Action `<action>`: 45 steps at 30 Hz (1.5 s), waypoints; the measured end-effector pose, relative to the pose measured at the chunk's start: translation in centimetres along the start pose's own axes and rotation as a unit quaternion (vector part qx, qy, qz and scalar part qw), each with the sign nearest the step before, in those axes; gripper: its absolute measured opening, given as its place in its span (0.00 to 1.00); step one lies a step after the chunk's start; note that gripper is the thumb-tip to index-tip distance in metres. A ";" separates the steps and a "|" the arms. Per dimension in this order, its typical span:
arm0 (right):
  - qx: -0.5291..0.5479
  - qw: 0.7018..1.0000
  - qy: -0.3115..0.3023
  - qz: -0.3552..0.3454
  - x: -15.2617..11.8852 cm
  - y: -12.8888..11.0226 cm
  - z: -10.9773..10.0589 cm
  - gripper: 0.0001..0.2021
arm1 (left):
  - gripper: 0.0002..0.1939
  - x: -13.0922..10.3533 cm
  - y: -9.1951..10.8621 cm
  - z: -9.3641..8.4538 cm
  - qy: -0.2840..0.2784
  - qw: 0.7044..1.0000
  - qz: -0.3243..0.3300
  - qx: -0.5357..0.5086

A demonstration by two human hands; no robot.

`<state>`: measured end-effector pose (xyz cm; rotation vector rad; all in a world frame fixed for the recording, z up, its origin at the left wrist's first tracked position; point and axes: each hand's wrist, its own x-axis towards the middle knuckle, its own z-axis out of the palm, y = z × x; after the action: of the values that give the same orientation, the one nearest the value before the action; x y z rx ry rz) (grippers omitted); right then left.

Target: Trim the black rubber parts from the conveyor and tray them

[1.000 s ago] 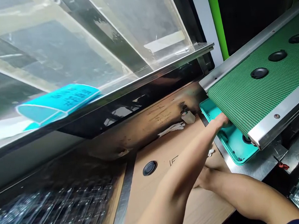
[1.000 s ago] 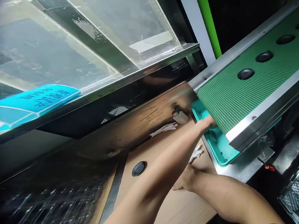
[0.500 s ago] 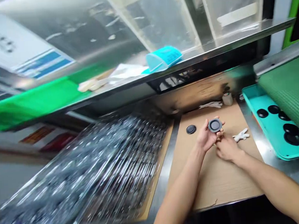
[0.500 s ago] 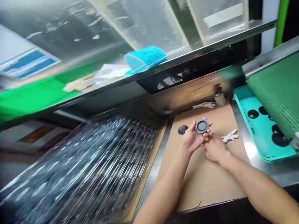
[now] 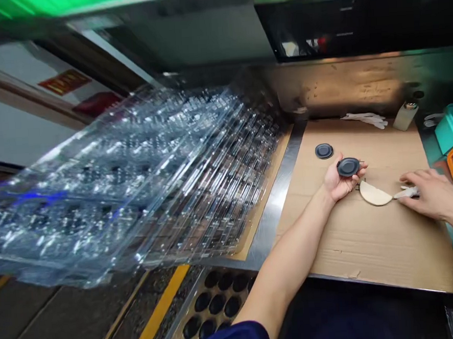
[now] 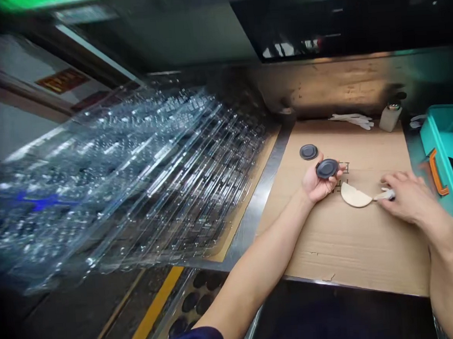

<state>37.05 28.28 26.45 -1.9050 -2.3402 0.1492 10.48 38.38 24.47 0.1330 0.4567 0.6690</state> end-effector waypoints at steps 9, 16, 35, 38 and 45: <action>0.120 0.976 0.129 0.128 1.4 0.0 -1.2 0.13 | 0.28 -0.2 0.0 0.4 0.037 0.999 0.013 0.030; 0.146 0.962 0.183 0.140 2.2 -1.0 0.6 0.16 | 0.27 -1.1 -0.5 0.7 -0.014 0.999 0.034 0.029; 0.212 0.960 0.164 0.083 3.6 -4.8 0.3 0.17 | 0.28 -1.0 -0.6 0.6 0.040 0.997 -0.065 -0.002; 0.185 0.972 0.141 0.021 5.3 -6.5 -0.4 0.14 | 0.24 -1.0 -0.5 0.6 0.048 0.995 -0.084 0.012; 0.182 0.978 0.100 -0.018 9.2 -8.3 -1.3 0.11 | 0.25 0.6 0.1 -1.7 0.098 0.991 -0.073 0.047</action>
<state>27.37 35.63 29.30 -1.6200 -2.0470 0.3388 10.03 38.78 22.75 0.1224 0.6813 0.5195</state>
